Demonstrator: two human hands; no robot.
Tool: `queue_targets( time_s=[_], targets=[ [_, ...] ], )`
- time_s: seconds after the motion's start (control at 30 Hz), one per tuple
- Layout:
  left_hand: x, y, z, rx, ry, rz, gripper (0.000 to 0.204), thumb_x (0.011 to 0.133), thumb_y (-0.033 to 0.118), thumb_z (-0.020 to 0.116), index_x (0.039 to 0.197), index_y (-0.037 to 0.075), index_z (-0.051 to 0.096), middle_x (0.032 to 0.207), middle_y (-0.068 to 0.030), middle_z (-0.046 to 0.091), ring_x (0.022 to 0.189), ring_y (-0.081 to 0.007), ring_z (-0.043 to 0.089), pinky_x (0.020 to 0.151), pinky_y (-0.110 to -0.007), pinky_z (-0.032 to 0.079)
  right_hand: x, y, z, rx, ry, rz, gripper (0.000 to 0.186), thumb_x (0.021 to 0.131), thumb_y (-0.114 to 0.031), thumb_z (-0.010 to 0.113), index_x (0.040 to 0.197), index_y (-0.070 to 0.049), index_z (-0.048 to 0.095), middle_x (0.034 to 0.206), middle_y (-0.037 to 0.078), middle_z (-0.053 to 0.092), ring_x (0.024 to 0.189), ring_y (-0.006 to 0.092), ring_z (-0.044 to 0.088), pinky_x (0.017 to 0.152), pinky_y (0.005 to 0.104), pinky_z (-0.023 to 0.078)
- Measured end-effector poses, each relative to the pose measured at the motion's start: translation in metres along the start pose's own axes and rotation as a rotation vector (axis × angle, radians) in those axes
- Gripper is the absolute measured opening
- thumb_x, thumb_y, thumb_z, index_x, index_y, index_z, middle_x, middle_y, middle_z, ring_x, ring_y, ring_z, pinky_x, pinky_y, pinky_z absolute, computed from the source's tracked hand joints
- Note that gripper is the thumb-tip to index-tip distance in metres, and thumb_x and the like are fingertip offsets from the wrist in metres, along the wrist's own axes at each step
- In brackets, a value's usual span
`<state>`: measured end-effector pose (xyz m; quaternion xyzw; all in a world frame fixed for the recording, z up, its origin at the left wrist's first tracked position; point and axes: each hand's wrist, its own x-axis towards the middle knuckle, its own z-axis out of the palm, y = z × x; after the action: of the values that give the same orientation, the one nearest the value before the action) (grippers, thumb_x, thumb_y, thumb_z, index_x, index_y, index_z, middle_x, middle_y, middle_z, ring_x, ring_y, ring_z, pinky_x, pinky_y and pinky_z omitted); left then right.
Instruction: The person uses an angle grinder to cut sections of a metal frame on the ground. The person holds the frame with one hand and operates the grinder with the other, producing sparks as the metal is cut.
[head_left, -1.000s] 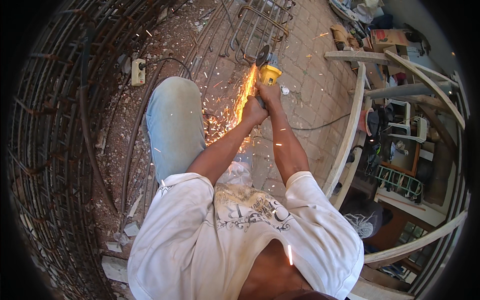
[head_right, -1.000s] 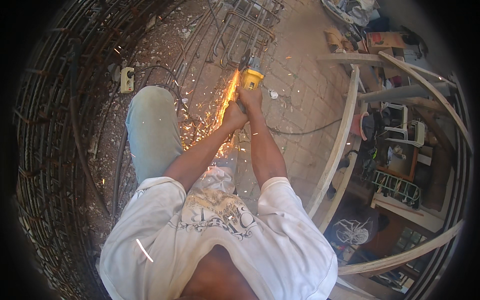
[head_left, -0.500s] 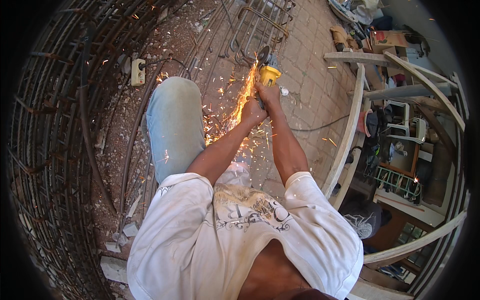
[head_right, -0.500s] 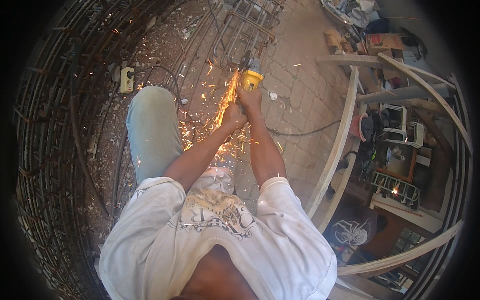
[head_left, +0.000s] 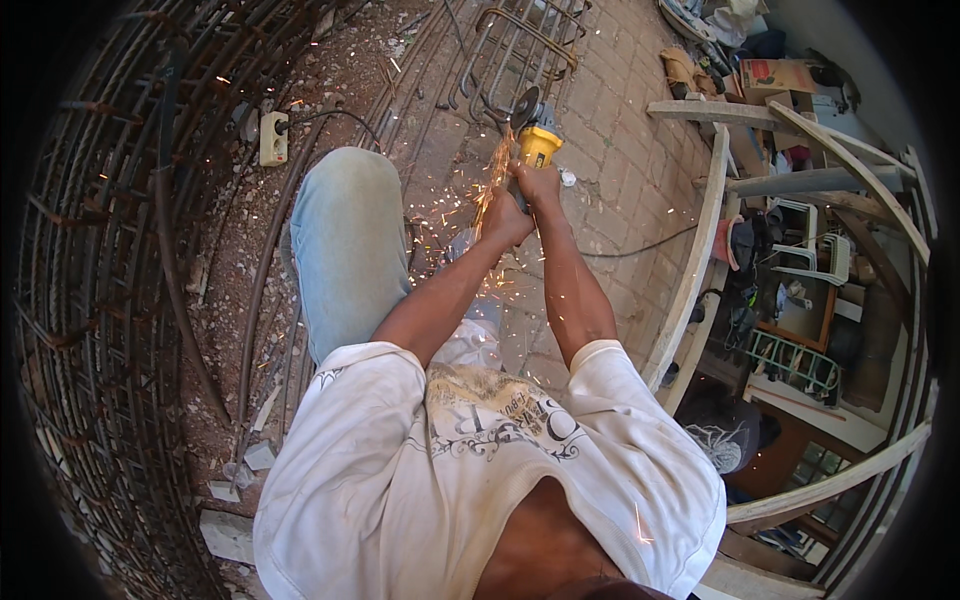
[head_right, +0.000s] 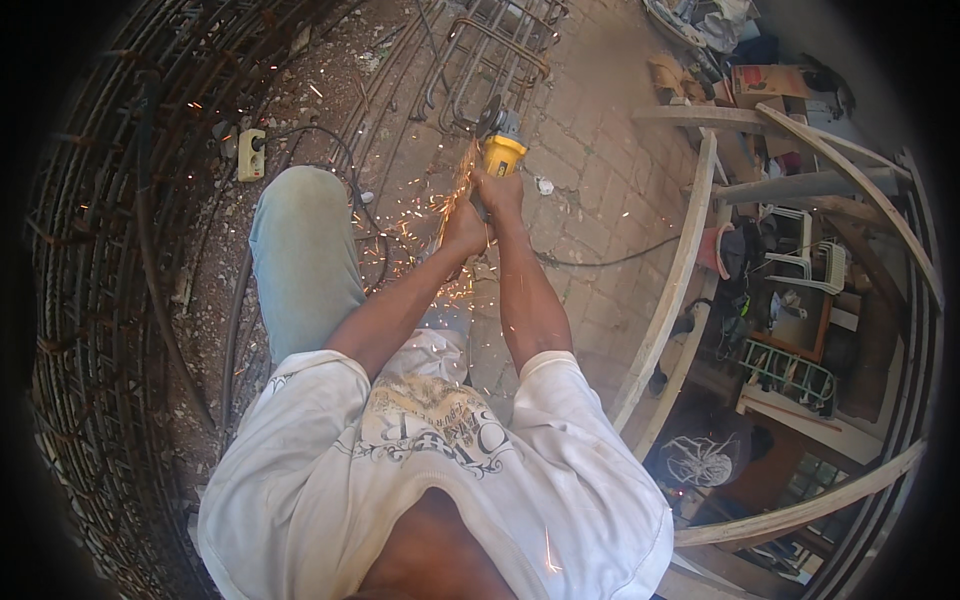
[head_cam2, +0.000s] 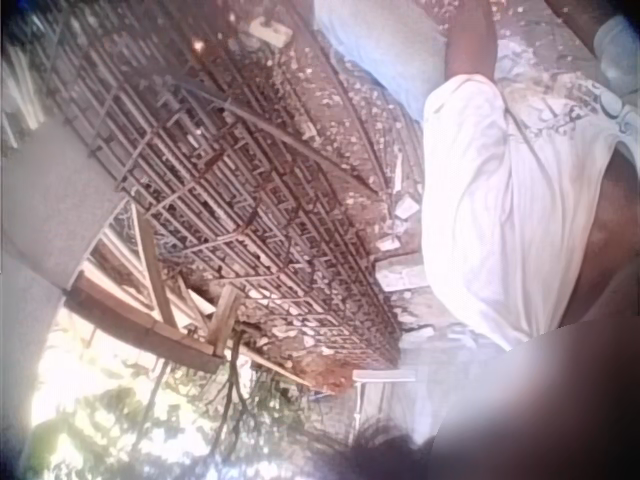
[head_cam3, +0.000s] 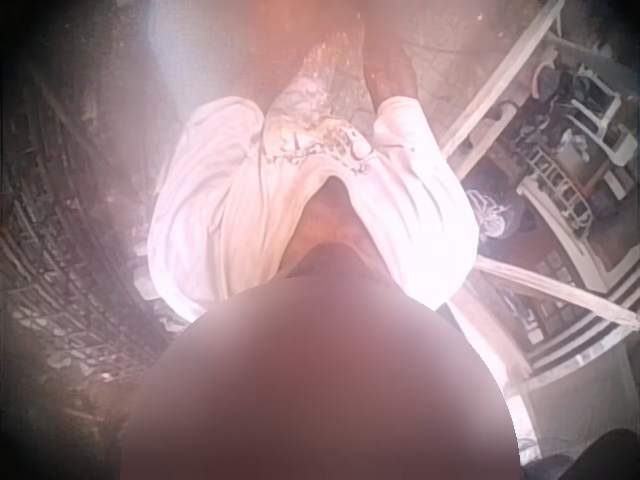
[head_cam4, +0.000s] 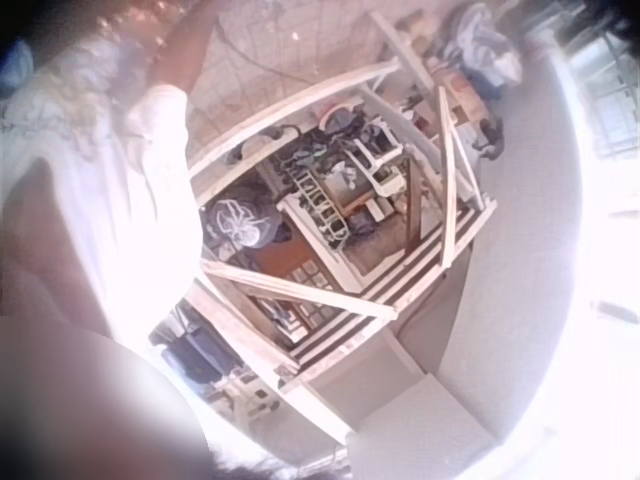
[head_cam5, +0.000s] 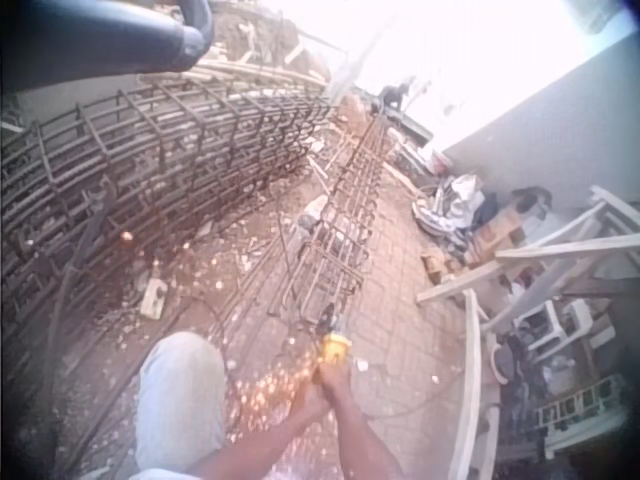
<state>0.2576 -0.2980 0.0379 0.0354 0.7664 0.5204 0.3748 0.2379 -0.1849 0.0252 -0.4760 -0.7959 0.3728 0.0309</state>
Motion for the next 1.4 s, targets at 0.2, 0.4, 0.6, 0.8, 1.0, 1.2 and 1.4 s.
queue_targets(
  time_s=[0.2, 0.4, 0.6, 0.8, 1.0, 1.2, 1.4],
  targets=[
    [0.011, -0.011, 0.007, -0.077, -0.076, -0.058, 0.074, 0.068, 0.029, 0.08, 0.118, -0.011, 0.043, 0.091, -0.0234, 0.069, 0.077, -0.0328, 0.071, 0.065, -0.041, 0.056, -0.002, 0.0, -0.001, 0.013, -0.015, -0.037, 0.033, 0.066, -0.026, 0.077, 0.083, 0.001, 0.067, 0.078, 0.011, 0.07, 0.065, 0.0186, 0.066, 0.058, 0.0347, 0.05],
    [0.02, -0.02, 0.019, 0.004, -0.019, -0.042, 0.079, 0.068, 0.032, 0.081, 0.122, -0.011, 0.042, 0.101, -0.0246, 0.068, 0.091, -0.0375, 0.07, 0.077, -0.043, 0.056, -0.001, 0.0, 0.0, 0.017, -0.005, -0.029, 0.034, 0.065, -0.027, 0.078, 0.081, 0.001, 0.067, 0.078, 0.013, 0.071, 0.066, 0.0208, 0.068, 0.06, 0.036, 0.052],
    [0.014, -0.014, 0.01, 0.005, -0.104, -0.05, 0.079, 0.068, 0.034, 0.081, 0.122, -0.01, 0.042, 0.102, -0.0241, 0.068, 0.094, -0.0385, 0.069, 0.079, -0.044, 0.056, -0.008, -0.006, -0.003, -0.01, -0.021, -0.009, 0.034, 0.068, -0.024, 0.077, 0.088, 0.001, 0.067, 0.082, 0.01, 0.07, 0.067, 0.019, 0.067, 0.059, 0.0344, 0.051],
    [0.011, -0.012, 0.009, -0.065, -0.105, -0.08, 0.075, 0.069, 0.032, 0.08, 0.121, -0.009, 0.045, 0.102, -0.0256, 0.068, 0.095, -0.038, 0.069, 0.081, -0.045, 0.055, -0.003, 0.0, 0.0, 0.027, 0.004, -0.034, 0.035, 0.064, -0.027, 0.077, 0.083, 0.001, 0.067, 0.079, 0.011, 0.07, 0.067, 0.0207, 0.067, 0.061, 0.0357, 0.051],
    [0.025, -0.025, 0.017, -0.009, -0.071, 0.067, 0.08, 0.068, 0.03, 0.08, 0.123, -0.012, 0.042, 0.104, -0.0268, 0.067, 0.095, -0.0384, 0.069, 0.08, -0.045, 0.055, -0.004, 0.0, -0.001, 0.044, -0.03, -0.043, 0.034, 0.064, -0.026, 0.076, 0.083, 0.0, 0.065, 0.077, 0.009, 0.068, 0.061, 0.0172, 0.063, 0.056, 0.0339, 0.049],
    [0.019, -0.018, 0.014, 0.004, -0.072, -0.054, 0.085, 0.067, 0.032, 0.081, 0.125, -0.015, 0.04, 0.107, -0.0275, 0.067, 0.098, -0.0376, 0.068, 0.083, -0.044, 0.055, -0.007, -0.004, -0.001, 0.075, -0.022, -0.039, 0.029, 0.064, -0.024, 0.076, 0.078, 0.0, 0.066, 0.072, 0.01, 0.069, 0.06, 0.0187, 0.066, 0.057, 0.0342, 0.051],
    [0.023, -0.024, 0.014, -0.006, -0.059, 0.022, 0.083, 0.067, 0.034, 0.081, 0.123, -0.015, 0.043, 0.106, -0.0279, 0.067, 0.099, -0.0383, 0.068, 0.082, -0.045, 0.055, -0.001, 0.002, 0.001, 0.069, -0.02, -0.044, 0.03, 0.065, -0.026, 0.077, 0.078, 0.0, 0.066, 0.072, 0.009, 0.069, 0.061, 0.0183, 0.066, 0.057, 0.0346, 0.051]
  ],
)
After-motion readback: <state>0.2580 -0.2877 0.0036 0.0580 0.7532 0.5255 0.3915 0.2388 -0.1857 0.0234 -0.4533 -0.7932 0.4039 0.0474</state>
